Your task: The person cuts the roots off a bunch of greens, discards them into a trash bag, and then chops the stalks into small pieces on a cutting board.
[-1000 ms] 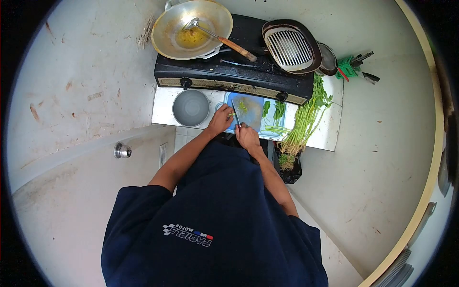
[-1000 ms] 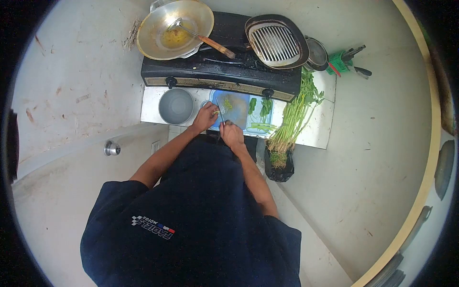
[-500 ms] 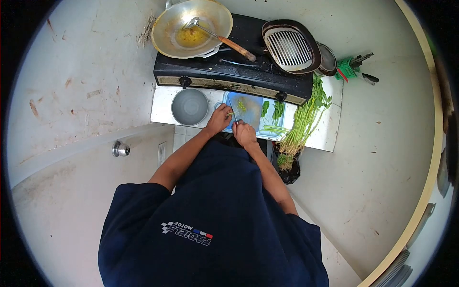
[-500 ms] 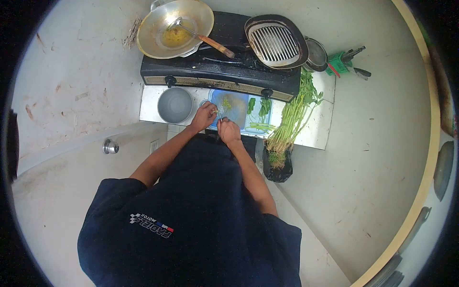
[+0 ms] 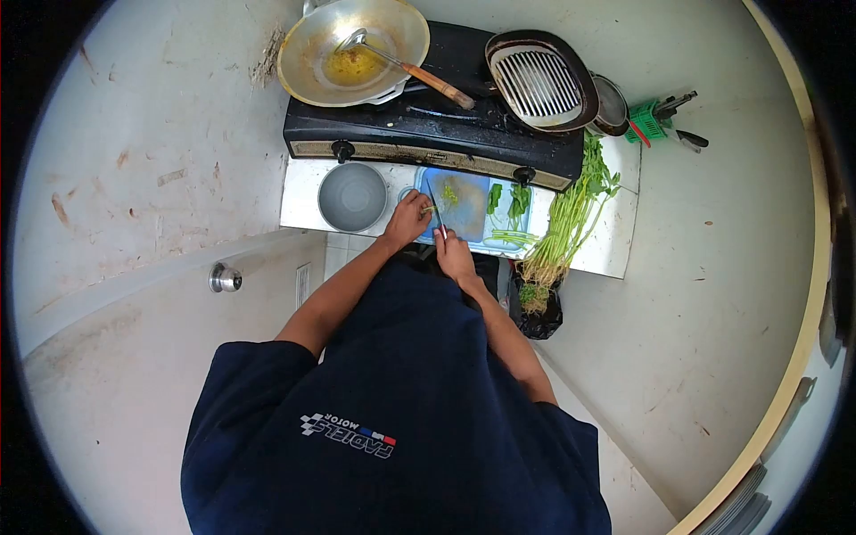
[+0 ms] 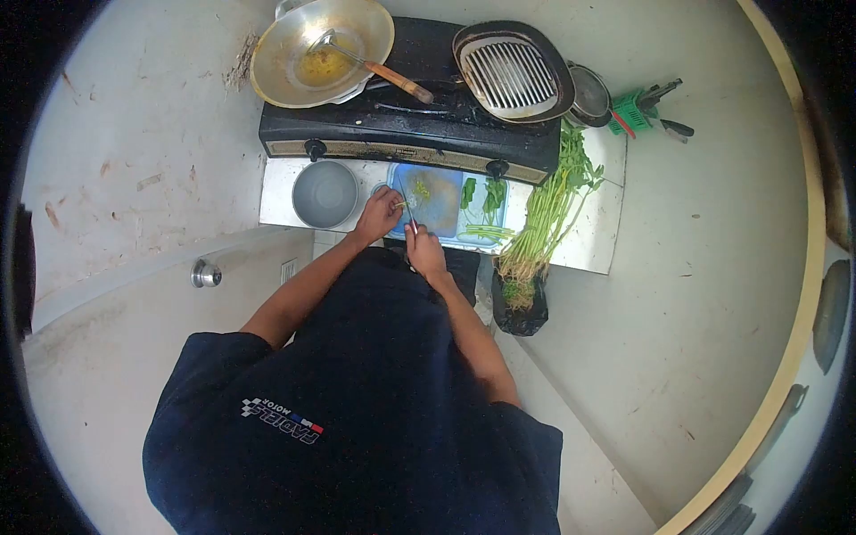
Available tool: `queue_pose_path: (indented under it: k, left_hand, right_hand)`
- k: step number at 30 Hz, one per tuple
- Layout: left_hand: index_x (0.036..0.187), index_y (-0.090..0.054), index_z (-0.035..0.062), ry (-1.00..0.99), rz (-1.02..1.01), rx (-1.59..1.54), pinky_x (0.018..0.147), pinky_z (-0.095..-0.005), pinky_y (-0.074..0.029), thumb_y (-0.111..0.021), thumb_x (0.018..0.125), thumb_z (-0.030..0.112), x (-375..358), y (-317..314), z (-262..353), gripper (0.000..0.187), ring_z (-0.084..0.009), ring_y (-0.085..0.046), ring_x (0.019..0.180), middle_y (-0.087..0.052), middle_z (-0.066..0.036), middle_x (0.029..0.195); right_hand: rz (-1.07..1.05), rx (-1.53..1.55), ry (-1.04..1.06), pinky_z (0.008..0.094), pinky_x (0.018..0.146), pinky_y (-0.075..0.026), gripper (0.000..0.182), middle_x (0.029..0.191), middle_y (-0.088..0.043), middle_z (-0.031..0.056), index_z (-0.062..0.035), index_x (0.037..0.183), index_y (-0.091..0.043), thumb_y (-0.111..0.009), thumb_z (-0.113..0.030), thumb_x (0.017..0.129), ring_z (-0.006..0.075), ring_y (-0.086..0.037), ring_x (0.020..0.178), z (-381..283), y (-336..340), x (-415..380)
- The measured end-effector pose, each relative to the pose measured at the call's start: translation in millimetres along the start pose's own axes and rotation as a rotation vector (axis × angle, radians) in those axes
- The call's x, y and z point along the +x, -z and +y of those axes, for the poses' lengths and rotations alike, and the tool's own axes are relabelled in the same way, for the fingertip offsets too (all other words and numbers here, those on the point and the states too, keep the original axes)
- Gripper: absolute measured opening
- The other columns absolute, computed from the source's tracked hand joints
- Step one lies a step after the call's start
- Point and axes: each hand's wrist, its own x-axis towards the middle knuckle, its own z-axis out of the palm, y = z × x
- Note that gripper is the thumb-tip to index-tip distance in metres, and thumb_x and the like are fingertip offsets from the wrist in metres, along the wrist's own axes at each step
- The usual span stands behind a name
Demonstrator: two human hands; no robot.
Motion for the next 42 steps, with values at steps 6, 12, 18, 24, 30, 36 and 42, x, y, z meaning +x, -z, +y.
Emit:
queue_pose_path:
  k: [6,12,18,24,30,36,42]
  left_hand:
    - [0.094,-0.062,-0.0006,-0.012,0.019,-0.018,0.071,-0.0444,-0.053,-0.068,0.082,-0.002,0,-1,1,0.013,-0.0362,-0.063,0.078,-0.056,-0.017,0.089]
    - [0.098,-0.065,-0.0001,0.057,0.037,-0.037,0.068,-0.0366,-0.056,-0.069,0.086,0.001,-3,-6,-5,0.012,-0.0269,-0.065,0.073,-0.058,-0.014,0.091]
    - [0.101,-0.066,-0.0010,0.047,0.029,-0.038,0.069,-0.0368,-0.057,-0.067,0.088,-0.001,-5,-6,-3,0.013,-0.0274,-0.066,0.074,-0.059,-0.015,0.093]
    - [0.102,-0.067,-0.0002,-0.043,0.047,0.034,0.079,-0.0431,-0.054,-0.065,0.088,-0.002,-6,-3,-1,0.014,-0.0362,-0.065,0.084,-0.060,-0.017,0.096]
    - [0.104,-0.068,0.0037,-0.072,0.044,0.203,0.090,-0.0471,-0.050,-0.066,0.089,0.004,-7,1,5,0.015,-0.0390,-0.061,0.098,-0.061,-0.016,0.098]
    - [0.102,-0.069,0.0057,-0.085,0.040,0.295,0.088,-0.0474,-0.049,-0.068,0.088,0.009,-6,3,8,0.014,-0.0364,-0.062,0.098,-0.063,-0.013,0.098]
    - [0.099,-0.070,0.0069,-0.079,0.042,0.274,0.088,-0.0467,-0.049,-0.069,0.087,0.010,-5,3,6,0.012,-0.0343,-0.062,0.098,-0.065,-0.011,0.097]
  right_hand:
    - [0.093,-0.057,0.025,0.0611,0.072,-0.055,0.046,0.082,-0.067,0.0369,0.0064,0.099,-0.060,-0.050,-0.038,0.107,0.0556,-0.067,0.078,-6,-8,3]
    - [0.023,-0.123,0.018,0.0599,0.071,-0.056,0.047,0.079,-0.068,0.0349,0.0066,0.099,-0.059,-0.049,-0.039,0.107,0.0528,-0.069,0.076,6,0,-20]
    - [0.054,-0.201,0.026,0.0578,0.067,-0.057,0.046,0.075,-0.068,0.0326,0.0055,0.097,-0.059,-0.049,-0.039,0.107,0.0507,-0.070,0.073,6,-6,-16]
    - [0.049,-0.199,-0.005,0.0571,0.067,-0.058,0.047,0.076,-0.069,0.0321,0.0049,0.098,-0.060,-0.048,-0.040,0.107,0.0497,-0.070,0.074,-2,-1,-14]
    - [0.020,-0.189,-0.044,0.0592,0.072,-0.057,0.048,0.078,-0.069,0.0326,0.0050,0.101,-0.059,-0.047,-0.041,0.107,0.0519,-0.070,0.078,7,3,-24]
    - [0.022,-0.129,-0.040,0.0604,0.073,-0.056,0.047,0.079,-0.069,0.0330,0.0044,0.104,-0.058,-0.046,-0.041,0.107,0.0528,-0.069,0.080,0,5,-18]
    - [0.006,-0.119,-0.020,0.0606,0.071,-0.055,0.045,0.078,-0.068,0.0335,0.0037,0.105,-0.058,-0.046,-0.040,0.107,0.0527,-0.069,0.078,-5,4,-19]
